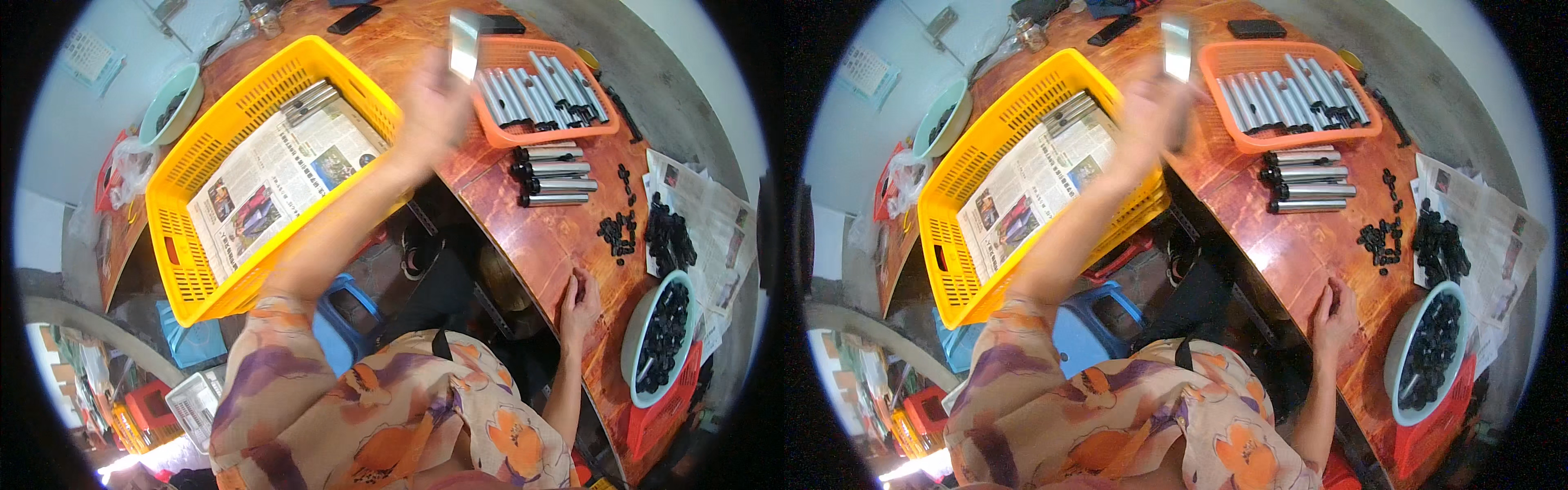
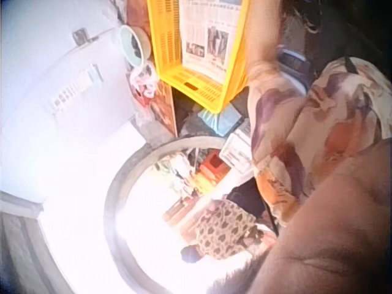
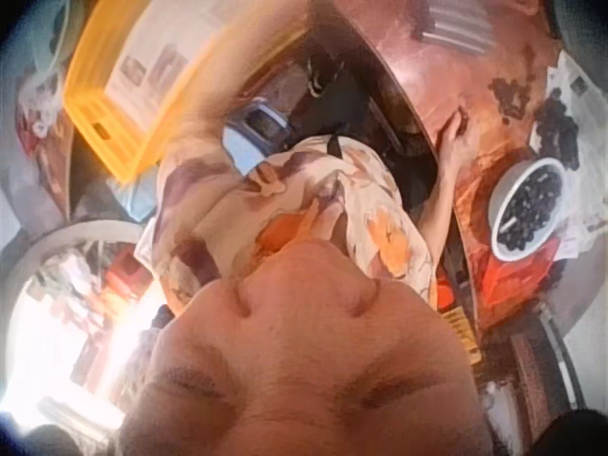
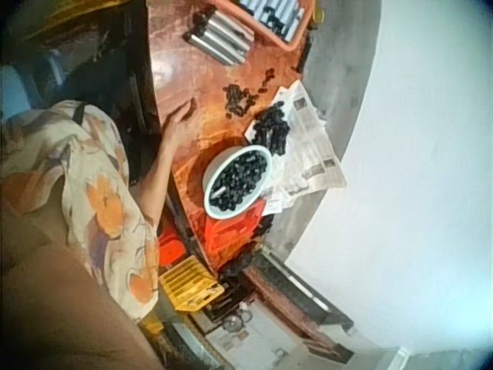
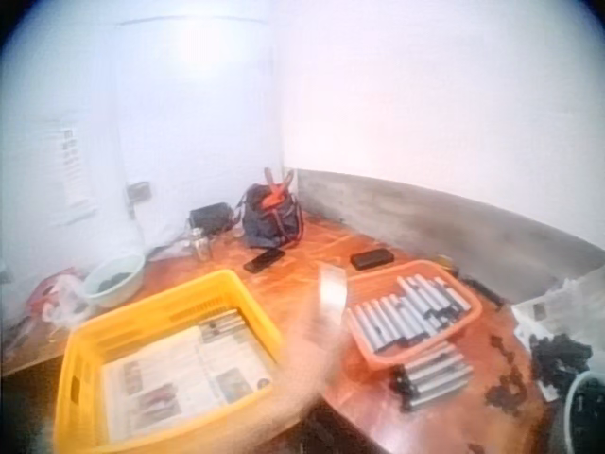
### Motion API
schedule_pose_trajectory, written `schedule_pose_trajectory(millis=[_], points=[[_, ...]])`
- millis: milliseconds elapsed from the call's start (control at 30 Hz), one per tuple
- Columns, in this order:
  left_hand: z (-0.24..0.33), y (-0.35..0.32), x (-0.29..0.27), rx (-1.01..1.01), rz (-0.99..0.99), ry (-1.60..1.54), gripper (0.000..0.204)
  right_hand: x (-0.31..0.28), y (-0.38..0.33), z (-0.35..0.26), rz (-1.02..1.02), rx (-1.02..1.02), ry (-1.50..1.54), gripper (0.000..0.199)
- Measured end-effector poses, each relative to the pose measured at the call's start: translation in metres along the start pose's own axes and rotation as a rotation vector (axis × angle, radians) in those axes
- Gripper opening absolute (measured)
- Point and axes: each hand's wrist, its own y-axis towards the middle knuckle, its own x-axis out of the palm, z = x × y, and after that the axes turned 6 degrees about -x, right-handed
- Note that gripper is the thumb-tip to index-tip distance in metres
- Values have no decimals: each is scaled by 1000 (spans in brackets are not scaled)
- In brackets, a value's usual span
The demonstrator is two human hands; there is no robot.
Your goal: The person repeatedly picks up silver cylindrical bodies and black caps from a table, screws the caps onto the bodies, and places the assembled markers into a yellow basket. The process is continuous and repetitive throughout the clip.
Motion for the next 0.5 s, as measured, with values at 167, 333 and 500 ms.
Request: schedule_pose_trajectory(millis=[167, 333, 500], points=[[-94, 57, -193, -435, 498, -560, 17, 4, 3, -1, -23, -13, 26, 13], [-219, 72, -246, -737, 760, -819, 13, 3, 4, -5, -55, 34, 31, 14], [-295, 96, -253, -697, 766, -732, 16, 6, 4, 0, -48, 16, 63, 15]])
